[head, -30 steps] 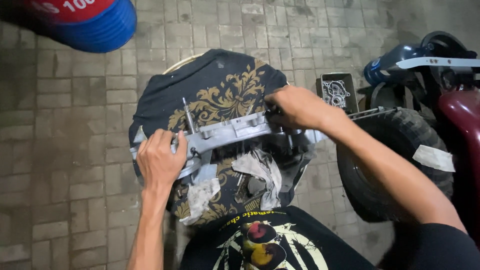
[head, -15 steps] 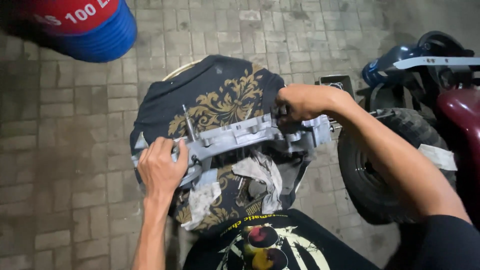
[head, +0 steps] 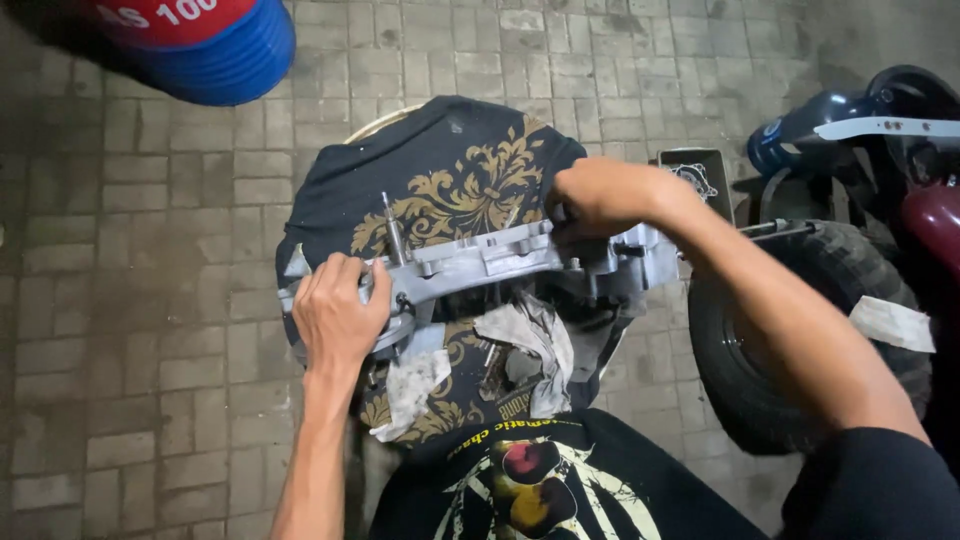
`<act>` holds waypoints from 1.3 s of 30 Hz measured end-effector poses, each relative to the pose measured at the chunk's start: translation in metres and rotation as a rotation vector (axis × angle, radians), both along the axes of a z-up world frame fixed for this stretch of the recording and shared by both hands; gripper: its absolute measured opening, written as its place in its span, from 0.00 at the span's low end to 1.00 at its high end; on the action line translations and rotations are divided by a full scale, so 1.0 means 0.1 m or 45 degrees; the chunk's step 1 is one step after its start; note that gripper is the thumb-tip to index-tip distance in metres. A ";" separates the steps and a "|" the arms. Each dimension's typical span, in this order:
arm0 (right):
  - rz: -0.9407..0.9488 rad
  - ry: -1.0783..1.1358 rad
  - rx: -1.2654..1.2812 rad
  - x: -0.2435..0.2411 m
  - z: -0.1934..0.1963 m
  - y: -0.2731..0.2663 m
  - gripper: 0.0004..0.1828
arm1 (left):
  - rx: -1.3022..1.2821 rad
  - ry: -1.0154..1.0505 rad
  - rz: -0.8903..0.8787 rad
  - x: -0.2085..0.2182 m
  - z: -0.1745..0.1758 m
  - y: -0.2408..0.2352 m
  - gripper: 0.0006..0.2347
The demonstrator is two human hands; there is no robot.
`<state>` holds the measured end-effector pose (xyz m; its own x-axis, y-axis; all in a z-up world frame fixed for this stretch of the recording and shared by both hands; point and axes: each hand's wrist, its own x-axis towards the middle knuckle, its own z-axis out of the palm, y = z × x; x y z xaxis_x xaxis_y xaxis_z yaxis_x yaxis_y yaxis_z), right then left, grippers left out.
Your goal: The person repeatedly rubs a small dark abrasive pad against the surface of a silver metal part resting on a patterned cloth. The hands move the pad back and forth over the same area for the duration of the clip.
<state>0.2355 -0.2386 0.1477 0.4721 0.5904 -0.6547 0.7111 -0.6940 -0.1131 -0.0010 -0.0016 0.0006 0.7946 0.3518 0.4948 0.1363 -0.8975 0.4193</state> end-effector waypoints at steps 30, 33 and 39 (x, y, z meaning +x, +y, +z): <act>-0.034 -0.011 0.721 0.00 -0.33 -0.12 0.13 | 0.015 0.116 -0.039 0.19 0.03 0.15 0.15; -0.062 0.144 0.739 0.18 -0.37 -0.08 0.15 | -0.005 0.159 -0.056 0.19 0.04 0.18 0.15; 0.018 0.292 0.592 0.25 -0.23 0.07 0.13 | -0.035 0.165 -0.032 0.18 0.06 0.13 0.15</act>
